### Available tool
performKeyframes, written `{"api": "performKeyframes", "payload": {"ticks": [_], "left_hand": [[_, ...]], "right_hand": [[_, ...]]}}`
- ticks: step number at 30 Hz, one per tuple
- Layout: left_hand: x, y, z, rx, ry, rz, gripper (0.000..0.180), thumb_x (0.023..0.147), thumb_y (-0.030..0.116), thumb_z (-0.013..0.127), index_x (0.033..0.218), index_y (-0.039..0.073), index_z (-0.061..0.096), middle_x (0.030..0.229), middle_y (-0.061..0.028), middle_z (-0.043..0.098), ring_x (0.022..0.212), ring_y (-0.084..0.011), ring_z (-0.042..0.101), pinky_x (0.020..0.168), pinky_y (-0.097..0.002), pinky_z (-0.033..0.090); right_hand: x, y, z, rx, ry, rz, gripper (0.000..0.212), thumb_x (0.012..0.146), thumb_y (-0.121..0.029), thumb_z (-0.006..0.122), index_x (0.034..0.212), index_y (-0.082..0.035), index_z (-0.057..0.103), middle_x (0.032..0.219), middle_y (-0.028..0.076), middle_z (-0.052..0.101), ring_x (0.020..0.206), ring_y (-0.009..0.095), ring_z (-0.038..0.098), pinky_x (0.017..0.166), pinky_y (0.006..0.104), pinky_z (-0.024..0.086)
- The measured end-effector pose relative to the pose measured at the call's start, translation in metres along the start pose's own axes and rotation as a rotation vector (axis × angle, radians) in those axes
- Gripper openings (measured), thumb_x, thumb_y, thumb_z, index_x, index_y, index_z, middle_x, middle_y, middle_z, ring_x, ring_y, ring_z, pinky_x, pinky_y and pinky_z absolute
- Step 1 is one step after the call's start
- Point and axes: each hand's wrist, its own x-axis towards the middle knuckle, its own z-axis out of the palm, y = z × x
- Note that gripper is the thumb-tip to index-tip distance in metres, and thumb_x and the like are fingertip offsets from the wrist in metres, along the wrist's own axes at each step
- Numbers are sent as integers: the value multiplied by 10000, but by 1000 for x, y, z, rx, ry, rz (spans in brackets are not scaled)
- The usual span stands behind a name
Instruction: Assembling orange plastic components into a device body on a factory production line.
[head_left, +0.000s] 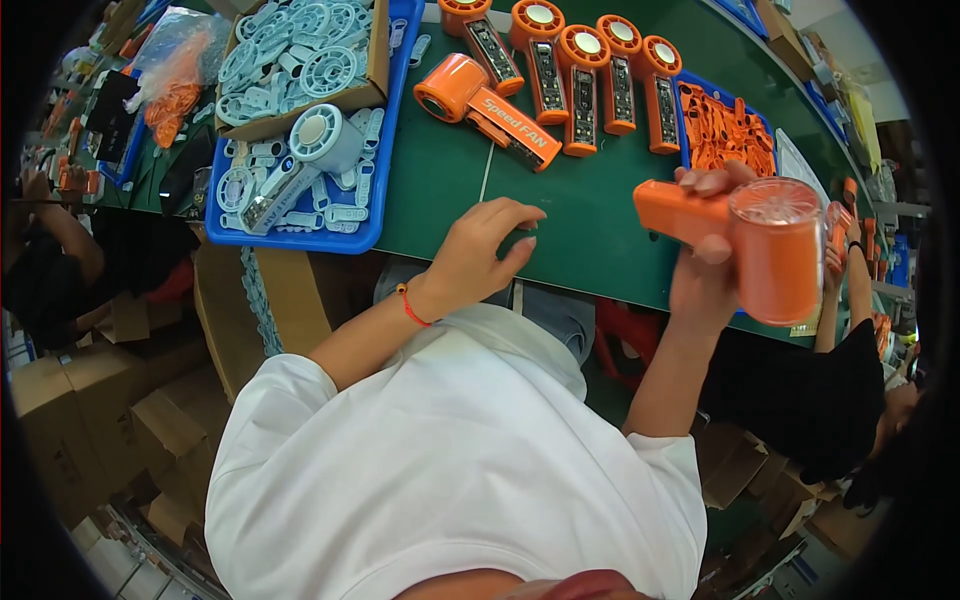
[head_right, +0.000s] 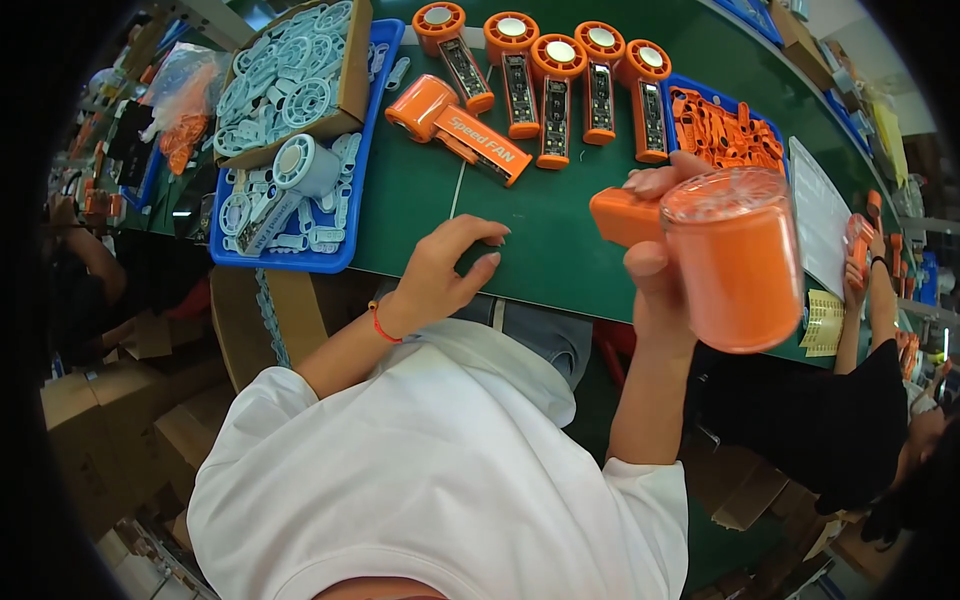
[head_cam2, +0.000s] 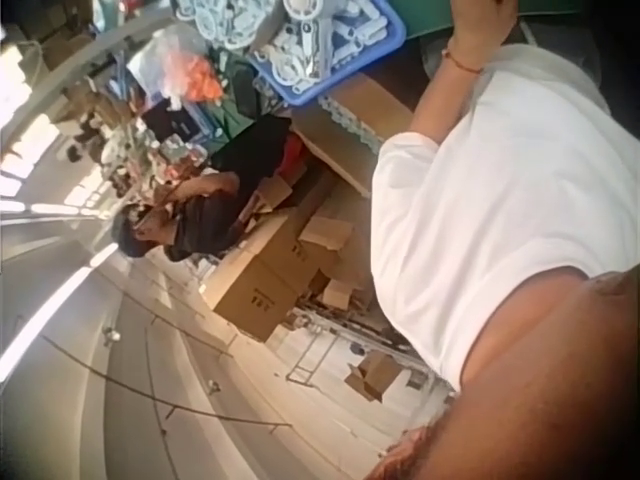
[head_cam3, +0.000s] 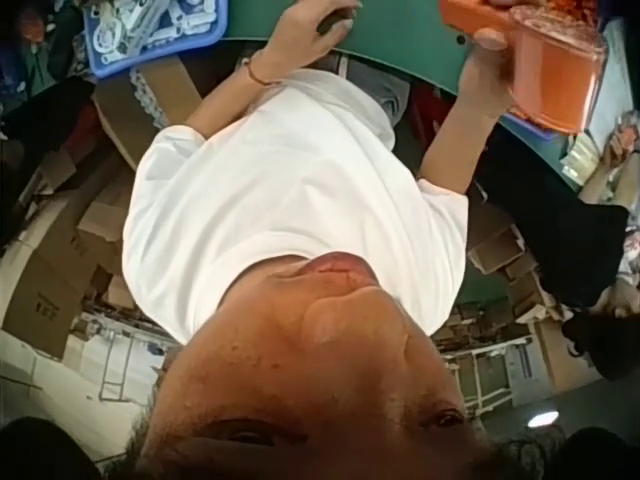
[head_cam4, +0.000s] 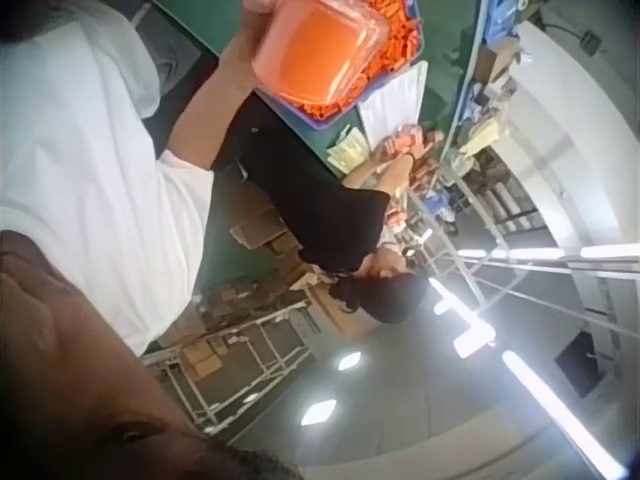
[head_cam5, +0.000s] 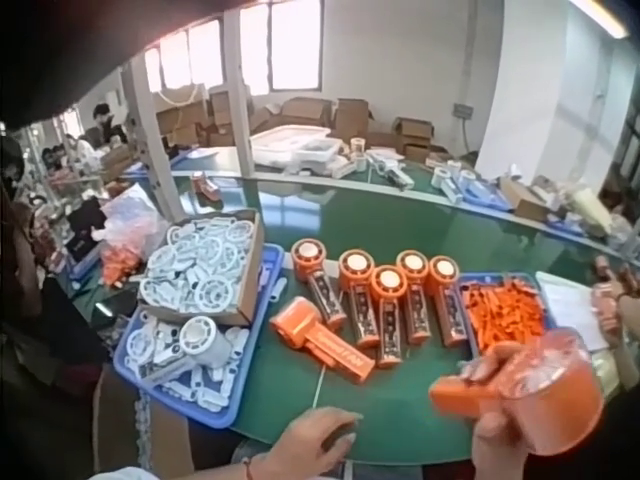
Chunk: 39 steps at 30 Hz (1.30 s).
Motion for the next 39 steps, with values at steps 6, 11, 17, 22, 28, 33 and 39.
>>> {"api": "performKeyframes", "payload": {"ticks": [6, 11, 17, 22, 28, 33, 39], "left_hand": [[0, -2, 4, 160, 27, 157, 205, 760, 29, 613, 964, 20, 602, 906, -125, 605, 844, -289, 584, 751, -343, 469], [1, -8, 2, 118, 38, 137, 166, 764, 34, 608, 930, 33, 607, 870, -110, 606, 807, -281, 581, 717, -348, 464], [-1, -2, 6, 107, 78, 159, 142, 763, 21, 597, 904, 34, 610, 829, -107, 596, 769, -283, 574, 688, -358, 457], [-2, -9, 8, 76, 146, 158, 153, 728, 10, 620, 879, 34, 609, 799, -101, 583, 739, -279, 574, 667, -359, 454], [3, -4, 10, 271, 131, 327, 164, 690, 19, 640, 848, 31, 599, 770, -75, 551, 693, -236, 540, 601, -343, 418], [5, -2, 14, 661, -86, 375, 134, 706, 103, 644, 816, 72, 575, 659, -25, 432, 607, -174, 435, 547, -301, 339], [8, 0, 17, 655, -130, 288, 125, 707, 111, 641, 800, 93, 560, 639, -17, 397, 596, -169, 422, 541, -297, 331]], "right_hand": [[-10, 28, 4, -88, 73, 52, 384, 774, -236, 727, 1020, -33, 512, 949, 74, 557, 892, 194, 557, 801, 345, 465], [-28, 49, 14, -221, -50, 202, 294, 778, -76, 703, 989, -11, 508, 875, 57, 551, 734, 147, 545, 600, 261, 454], [-48, 69, 2, -940, -217, -316, 348, 796, -136, 689, 1069, -30, 502, 955, 44, 549, 854, 136, 531, 652, 241, 459], [-48, 69, 21, -439, -127, 401, 245, 789, -19, 636, 1012, -2, 535, 847, 50, 582, 724, 94, 564, 628, 216, 471], [-82, 47, 2, -448, -123, 525, 437, 723, -27, 677, 1105, 1, 468, 870, 47, 566, 726, 104, 543, 642, 251, 466], [-112, 72, -18, -889, -504, -54, 225, 765, -15, 623, 979, 2, 556, 823, 73, 529, 718, 153, 531, 669, 289, 459], [-123, 73, 9, -578, 67, 375, 262, 676, -49, 649, 936, -30, 621, 927, 118, 631, 882, 276, 610, 789, 353, 474]]}}
